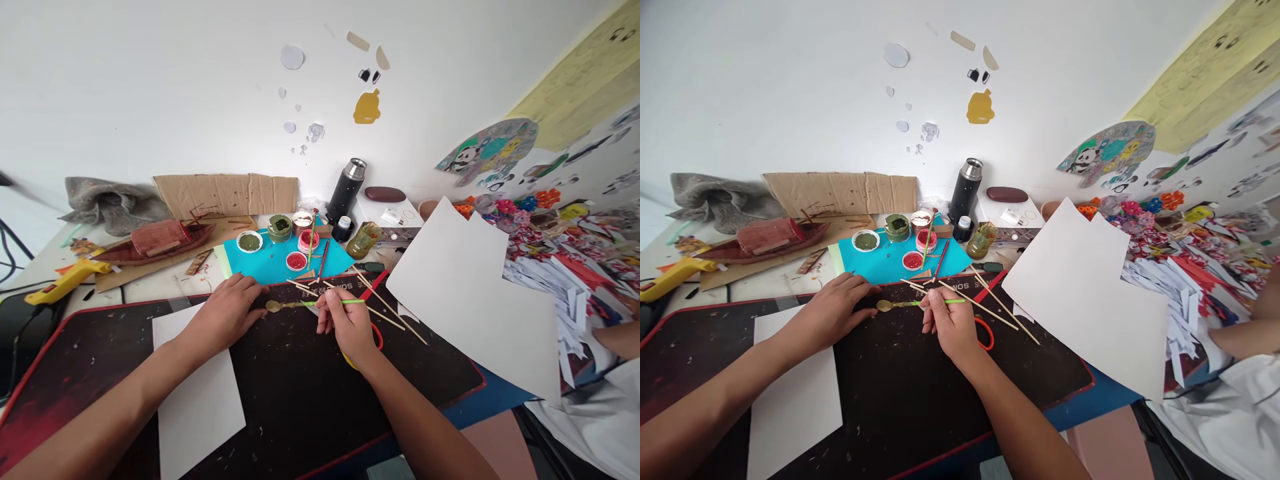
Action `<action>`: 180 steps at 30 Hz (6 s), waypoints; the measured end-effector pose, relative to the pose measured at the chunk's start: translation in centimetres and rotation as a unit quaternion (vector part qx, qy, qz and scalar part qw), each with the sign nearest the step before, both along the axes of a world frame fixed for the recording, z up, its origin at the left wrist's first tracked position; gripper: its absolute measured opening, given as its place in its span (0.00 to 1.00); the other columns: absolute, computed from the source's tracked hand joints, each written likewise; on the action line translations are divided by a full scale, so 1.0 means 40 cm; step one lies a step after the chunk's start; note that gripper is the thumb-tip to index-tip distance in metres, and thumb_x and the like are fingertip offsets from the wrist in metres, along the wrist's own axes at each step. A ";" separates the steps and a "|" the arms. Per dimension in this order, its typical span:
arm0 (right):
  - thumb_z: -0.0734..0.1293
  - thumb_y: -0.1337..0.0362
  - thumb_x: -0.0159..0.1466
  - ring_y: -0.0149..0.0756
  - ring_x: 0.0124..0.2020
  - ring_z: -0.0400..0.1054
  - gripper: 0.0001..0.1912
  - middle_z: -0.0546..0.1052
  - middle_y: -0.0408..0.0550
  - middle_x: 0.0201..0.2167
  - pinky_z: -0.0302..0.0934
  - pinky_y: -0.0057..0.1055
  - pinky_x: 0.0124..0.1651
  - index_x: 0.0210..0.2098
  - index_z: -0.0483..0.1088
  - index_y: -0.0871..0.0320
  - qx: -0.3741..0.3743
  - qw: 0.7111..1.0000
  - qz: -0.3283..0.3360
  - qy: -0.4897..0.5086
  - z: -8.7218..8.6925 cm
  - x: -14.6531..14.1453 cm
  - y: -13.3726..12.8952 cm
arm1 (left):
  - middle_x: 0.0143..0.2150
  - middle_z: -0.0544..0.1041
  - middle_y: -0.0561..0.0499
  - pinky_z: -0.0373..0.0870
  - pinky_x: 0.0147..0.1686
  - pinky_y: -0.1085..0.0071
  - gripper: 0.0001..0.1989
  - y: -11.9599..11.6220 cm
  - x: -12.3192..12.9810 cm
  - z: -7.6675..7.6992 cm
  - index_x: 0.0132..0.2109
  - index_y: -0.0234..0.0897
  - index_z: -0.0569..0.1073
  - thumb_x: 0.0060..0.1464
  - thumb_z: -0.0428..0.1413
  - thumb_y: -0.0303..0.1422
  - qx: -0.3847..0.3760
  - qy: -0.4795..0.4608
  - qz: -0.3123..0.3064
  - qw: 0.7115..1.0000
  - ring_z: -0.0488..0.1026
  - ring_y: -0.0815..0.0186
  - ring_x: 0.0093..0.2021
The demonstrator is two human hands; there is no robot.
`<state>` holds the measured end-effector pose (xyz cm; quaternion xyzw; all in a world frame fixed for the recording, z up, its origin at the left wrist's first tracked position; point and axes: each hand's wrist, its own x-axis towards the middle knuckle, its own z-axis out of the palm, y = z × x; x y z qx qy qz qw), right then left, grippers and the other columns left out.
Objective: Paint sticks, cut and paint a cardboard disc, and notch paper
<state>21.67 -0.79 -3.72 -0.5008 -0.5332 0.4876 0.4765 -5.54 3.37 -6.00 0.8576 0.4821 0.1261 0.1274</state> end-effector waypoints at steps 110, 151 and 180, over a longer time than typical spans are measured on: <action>0.63 0.36 0.76 0.33 0.19 0.72 0.30 0.73 0.41 0.19 0.64 0.27 0.23 0.33 0.75 0.55 0.011 1.000 -0.006 -0.025 0.002 0.012 -0.014 | 0.49 0.81 0.45 0.72 0.55 0.52 0.11 0.019 0.032 -0.012 0.51 0.43 0.81 0.66 0.64 0.40 -0.065 -0.054 -0.046 0.995 0.75 0.48 0.52; 0.64 0.39 0.78 0.31 0.19 0.72 0.29 0.74 0.40 0.19 0.62 0.25 0.23 0.34 0.77 0.56 0.018 0.999 0.027 0.002 -0.009 0.010 -0.021 | 0.51 0.80 0.44 0.71 0.56 0.51 0.11 0.016 0.021 -0.002 0.54 0.41 0.81 0.70 0.58 0.37 -0.076 -0.039 -0.061 0.995 0.74 0.48 0.53; 0.64 0.38 0.77 0.33 0.19 0.72 0.30 0.73 0.40 0.18 0.63 0.27 0.23 0.33 0.77 0.55 0.011 1.000 -0.002 0.005 -0.011 0.022 -0.027 | 0.52 0.81 0.43 0.72 0.56 0.50 0.13 0.020 0.013 -0.019 0.54 0.43 0.82 0.69 0.57 0.41 -0.079 -0.064 -0.055 0.993 0.75 0.47 0.54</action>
